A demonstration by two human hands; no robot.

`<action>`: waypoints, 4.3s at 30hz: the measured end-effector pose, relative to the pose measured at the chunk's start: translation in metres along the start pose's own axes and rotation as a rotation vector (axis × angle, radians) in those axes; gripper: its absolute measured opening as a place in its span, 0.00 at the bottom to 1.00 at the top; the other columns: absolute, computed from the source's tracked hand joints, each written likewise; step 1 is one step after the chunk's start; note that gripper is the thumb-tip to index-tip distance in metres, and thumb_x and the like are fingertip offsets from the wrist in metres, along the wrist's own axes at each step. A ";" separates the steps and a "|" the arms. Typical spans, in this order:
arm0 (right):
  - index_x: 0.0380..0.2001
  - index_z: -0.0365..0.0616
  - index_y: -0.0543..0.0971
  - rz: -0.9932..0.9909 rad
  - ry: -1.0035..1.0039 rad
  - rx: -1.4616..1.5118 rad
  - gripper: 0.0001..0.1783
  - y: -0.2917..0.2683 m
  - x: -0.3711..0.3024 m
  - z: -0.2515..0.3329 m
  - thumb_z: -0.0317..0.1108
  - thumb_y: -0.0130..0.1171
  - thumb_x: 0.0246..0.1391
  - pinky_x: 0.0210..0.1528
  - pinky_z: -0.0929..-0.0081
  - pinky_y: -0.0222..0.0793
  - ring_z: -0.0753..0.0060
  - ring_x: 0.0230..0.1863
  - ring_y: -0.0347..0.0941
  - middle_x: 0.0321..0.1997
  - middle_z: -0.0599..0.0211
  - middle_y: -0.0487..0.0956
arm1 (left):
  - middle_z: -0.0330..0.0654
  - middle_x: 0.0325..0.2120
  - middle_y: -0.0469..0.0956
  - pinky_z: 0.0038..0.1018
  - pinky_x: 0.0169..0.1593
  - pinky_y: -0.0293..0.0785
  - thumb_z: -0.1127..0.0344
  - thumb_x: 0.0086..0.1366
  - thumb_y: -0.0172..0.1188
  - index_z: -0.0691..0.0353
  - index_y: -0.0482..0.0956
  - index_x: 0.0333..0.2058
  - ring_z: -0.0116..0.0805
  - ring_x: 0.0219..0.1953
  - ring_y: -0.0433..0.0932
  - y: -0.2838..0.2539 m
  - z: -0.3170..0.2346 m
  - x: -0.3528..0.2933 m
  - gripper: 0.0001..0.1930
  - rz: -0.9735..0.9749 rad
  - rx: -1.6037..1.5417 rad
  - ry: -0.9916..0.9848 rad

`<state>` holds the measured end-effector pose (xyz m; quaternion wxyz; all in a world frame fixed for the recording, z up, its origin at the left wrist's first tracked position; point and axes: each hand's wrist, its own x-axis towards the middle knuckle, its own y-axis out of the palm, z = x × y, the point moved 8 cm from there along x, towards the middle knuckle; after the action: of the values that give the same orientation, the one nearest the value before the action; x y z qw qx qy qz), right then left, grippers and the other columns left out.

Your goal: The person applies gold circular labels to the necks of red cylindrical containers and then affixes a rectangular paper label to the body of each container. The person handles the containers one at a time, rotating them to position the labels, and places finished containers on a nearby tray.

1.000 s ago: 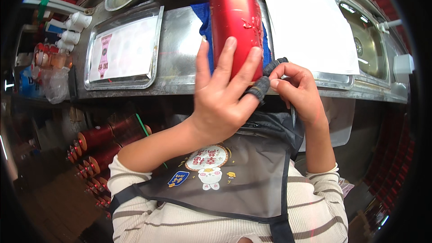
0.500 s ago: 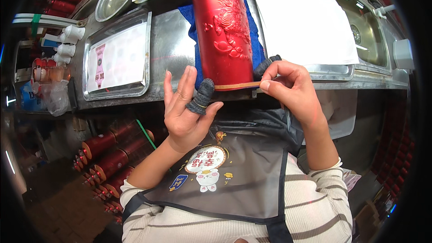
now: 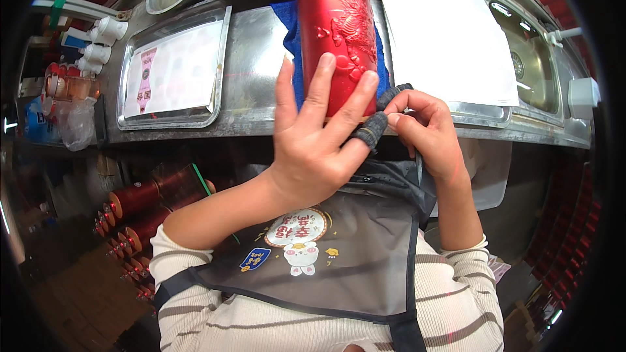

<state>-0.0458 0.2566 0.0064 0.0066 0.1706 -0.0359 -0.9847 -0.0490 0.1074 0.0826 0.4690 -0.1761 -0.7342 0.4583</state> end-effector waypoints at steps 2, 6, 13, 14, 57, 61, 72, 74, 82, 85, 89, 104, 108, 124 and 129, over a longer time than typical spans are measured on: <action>0.31 0.41 0.79 0.003 -0.004 0.008 0.04 0.001 -0.001 -0.001 0.30 0.62 0.56 0.17 0.90 0.53 0.94 0.18 0.61 0.21 0.82 0.72 | 0.51 0.58 0.77 0.72 0.64 0.50 0.64 0.48 0.67 0.58 0.84 0.30 0.65 0.64 0.70 0.003 0.007 -0.002 0.10 -0.087 -0.047 -0.058; 0.31 0.41 0.79 0.007 -0.013 -0.019 0.05 0.003 -0.002 -0.003 0.31 0.63 0.57 0.17 0.90 0.52 0.95 0.19 0.61 0.22 0.82 0.73 | 0.54 0.62 0.73 0.62 0.68 0.53 0.65 0.47 0.77 0.61 0.82 0.53 0.56 0.65 0.70 0.006 0.040 -0.025 0.31 -0.188 -0.255 -0.258; 0.29 0.42 0.79 -0.024 -0.021 0.004 0.06 0.001 -0.008 0.006 0.31 0.64 0.56 0.18 0.90 0.53 0.95 0.19 0.62 0.23 0.81 0.74 | 0.60 0.60 0.73 0.62 0.67 0.55 0.66 0.50 0.77 0.68 0.82 0.50 0.57 0.61 0.74 0.004 0.048 -0.065 0.27 -0.138 -0.376 -0.364; 0.29 0.42 0.79 -0.025 -0.017 0.000 0.06 0.002 -0.008 0.005 0.31 0.64 0.56 0.18 0.90 0.53 0.95 0.19 0.62 0.23 0.81 0.74 | 0.61 0.60 0.73 0.62 0.67 0.55 0.67 0.51 0.77 0.69 0.83 0.49 0.58 0.61 0.74 0.002 0.045 -0.069 0.26 -0.112 -0.332 -0.334; 0.28 0.41 0.78 -0.066 -0.057 0.054 0.05 0.007 -0.005 0.001 0.29 0.62 0.56 0.18 0.89 0.55 0.94 0.19 0.62 0.25 0.79 0.75 | 0.56 0.59 0.75 0.65 0.66 0.54 0.74 0.45 0.76 0.59 0.86 0.43 0.59 0.58 0.76 -0.007 0.022 -0.035 0.22 -0.083 -0.145 -0.148; 0.30 0.38 0.78 -0.031 0.014 0.070 0.04 0.007 -0.005 0.000 0.26 0.62 0.57 0.28 0.90 0.61 0.92 0.27 0.69 0.30 0.76 0.78 | 0.51 0.57 0.77 0.66 0.67 0.49 0.70 0.48 0.73 0.50 0.87 0.41 0.60 0.59 0.75 -0.008 0.013 -0.018 0.18 -0.081 -0.023 -0.052; 0.37 0.41 0.76 -0.177 -0.020 0.036 0.04 0.010 -0.013 -0.003 0.25 0.58 0.57 0.21 0.91 0.51 0.98 0.20 0.59 0.24 0.84 0.72 | 0.59 0.61 0.73 0.61 0.68 0.53 0.65 0.46 0.78 0.67 0.81 0.53 0.56 0.64 0.71 0.007 0.046 -0.030 0.33 -0.198 -0.362 -0.326; 0.45 0.39 0.73 -0.210 -0.124 -0.050 0.13 0.017 -0.018 0.000 0.25 0.59 0.56 0.23 0.90 0.52 0.97 0.20 0.58 0.25 0.84 0.71 | 0.61 0.61 0.72 0.60 0.68 0.53 0.66 0.48 0.78 0.71 0.80 0.53 0.57 0.63 0.72 0.004 0.047 -0.042 0.32 -0.160 -0.375 -0.357; 0.50 0.37 0.64 -0.407 -0.488 -0.522 0.31 0.044 -0.012 0.022 0.36 0.72 0.51 0.22 0.82 0.64 0.80 0.20 0.69 0.46 0.62 0.70 | 0.61 0.62 0.71 0.64 0.68 0.50 0.71 0.51 0.76 0.72 0.82 0.48 0.58 0.63 0.73 0.014 0.042 -0.078 0.25 -0.093 -0.366 -0.395; 0.49 0.38 0.64 -0.385 -0.412 -0.437 0.33 0.044 -0.008 0.016 0.42 0.71 0.49 0.33 0.66 0.69 0.60 0.36 0.70 0.45 0.56 0.69 | 0.62 0.61 0.71 0.64 0.67 0.51 0.71 0.50 0.76 0.72 0.82 0.46 0.59 0.62 0.73 0.012 0.040 -0.073 0.24 -0.089 -0.322 -0.338; 0.50 0.38 0.65 -0.376 -0.412 -0.406 0.33 0.043 -0.009 0.017 0.44 0.69 0.49 0.39 0.59 0.71 0.50 0.44 0.70 0.45 0.52 0.69 | 0.65 0.60 0.71 0.65 0.66 0.52 0.71 0.49 0.76 0.72 0.82 0.45 0.61 0.61 0.74 0.009 0.034 -0.065 0.23 -0.086 -0.241 -0.230; 0.51 0.35 0.67 -0.231 -0.455 -0.194 0.22 0.034 -0.009 0.011 0.29 0.63 0.57 0.27 0.79 0.65 0.79 0.23 0.65 0.47 0.59 0.67 | 0.65 0.62 0.69 0.65 0.67 0.50 0.71 0.49 0.75 0.62 0.85 0.43 0.62 0.63 0.72 0.000 0.022 -0.043 0.20 0.011 -0.064 -0.180; 0.50 0.35 0.69 -0.185 -0.444 -0.073 0.19 0.027 -0.002 -0.006 0.28 0.62 0.58 0.24 0.85 0.62 0.88 0.20 0.62 0.48 0.62 0.67 | 0.65 0.63 0.67 0.66 0.67 0.50 0.76 0.49 0.73 0.66 0.83 0.46 0.63 0.64 0.69 -0.003 0.020 -0.041 0.23 0.046 -0.055 -0.170; 0.51 0.37 0.72 -0.124 -0.343 0.132 0.14 0.026 -0.004 -0.008 0.23 0.52 0.62 0.40 0.79 0.70 0.78 0.34 0.75 0.47 0.61 0.71 | 0.61 0.60 0.72 0.69 0.65 0.49 0.64 0.52 0.73 0.60 0.85 0.38 0.68 0.62 0.71 -0.012 0.005 -0.010 0.14 0.104 0.125 -0.003; 0.52 0.38 0.72 -0.118 -0.307 0.203 0.13 0.015 -0.016 -0.017 0.22 0.51 0.64 0.31 0.88 0.61 0.90 0.28 0.67 0.37 0.71 0.71 | 0.58 0.59 0.74 0.70 0.64 0.49 0.63 0.49 0.71 0.58 0.85 0.41 0.67 0.61 0.72 -0.008 -0.006 0.005 0.18 0.193 0.162 0.090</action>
<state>-0.0246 0.2410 -0.0030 -0.0739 0.0197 -0.1254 -0.9892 -0.0450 0.1093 0.0927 0.4680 -0.2279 -0.6525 0.5508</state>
